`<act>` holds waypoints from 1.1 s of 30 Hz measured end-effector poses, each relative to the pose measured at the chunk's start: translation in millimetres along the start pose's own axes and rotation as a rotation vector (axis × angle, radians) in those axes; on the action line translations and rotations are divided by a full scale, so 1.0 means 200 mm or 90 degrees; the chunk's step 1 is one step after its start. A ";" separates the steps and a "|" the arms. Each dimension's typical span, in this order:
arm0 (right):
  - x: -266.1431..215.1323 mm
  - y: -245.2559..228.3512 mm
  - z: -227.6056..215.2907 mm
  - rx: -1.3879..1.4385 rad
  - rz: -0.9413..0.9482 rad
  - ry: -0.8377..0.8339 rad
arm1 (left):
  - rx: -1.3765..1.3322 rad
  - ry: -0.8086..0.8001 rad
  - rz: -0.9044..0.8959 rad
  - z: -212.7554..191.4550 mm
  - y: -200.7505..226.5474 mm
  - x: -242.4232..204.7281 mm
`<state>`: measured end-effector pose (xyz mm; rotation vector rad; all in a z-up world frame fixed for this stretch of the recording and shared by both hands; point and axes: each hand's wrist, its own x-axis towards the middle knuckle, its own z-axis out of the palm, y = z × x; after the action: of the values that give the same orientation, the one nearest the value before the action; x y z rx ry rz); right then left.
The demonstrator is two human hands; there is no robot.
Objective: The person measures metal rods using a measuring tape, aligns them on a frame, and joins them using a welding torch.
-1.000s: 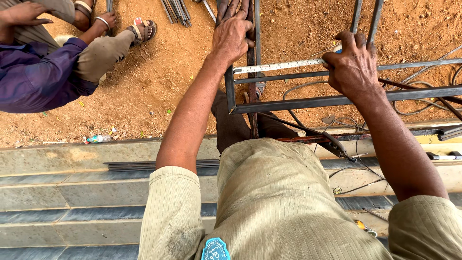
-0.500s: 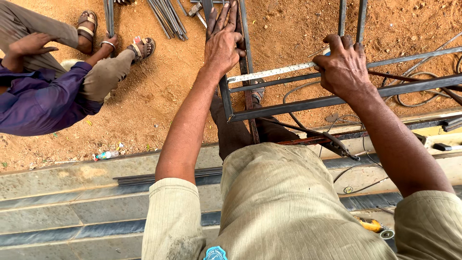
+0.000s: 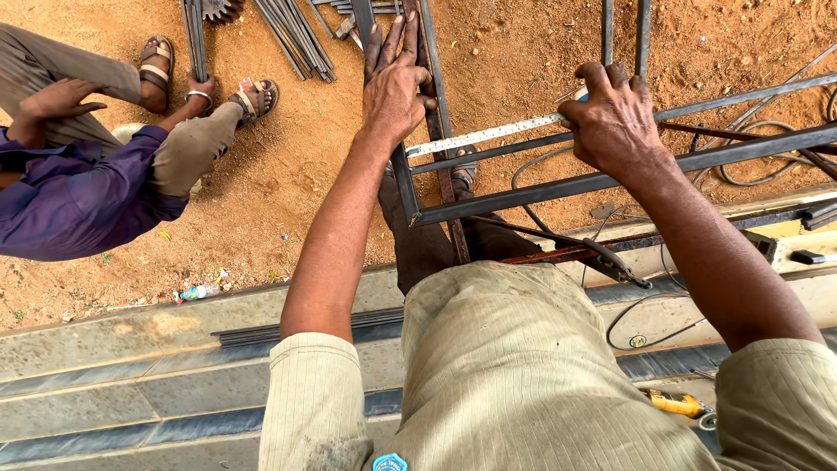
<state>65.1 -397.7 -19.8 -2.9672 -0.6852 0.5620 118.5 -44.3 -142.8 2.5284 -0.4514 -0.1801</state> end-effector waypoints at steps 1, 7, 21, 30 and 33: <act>0.00 0.00 0.00 0.001 0.000 0.001 | -0.006 0.003 0.003 0.00 0.00 0.00; 0.00 0.00 0.00 -0.020 0.001 0.010 | -0.006 -0.002 0.004 -0.02 0.01 -0.01; -0.21 0.26 -0.23 0.338 0.303 -0.079 | 0.003 -0.078 -0.060 -0.08 0.04 0.00; -0.20 0.29 0.01 0.368 0.298 -0.008 | -0.007 -0.092 -0.068 -0.03 -0.03 -0.02; -0.20 0.28 -0.03 0.285 0.256 0.038 | 0.052 -0.006 0.010 0.00 -0.05 -0.01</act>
<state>57.9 -465.8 -8.3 -2.6746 0.0534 0.5532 119.4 -35.9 -148.0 2.6044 -0.4908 -0.1717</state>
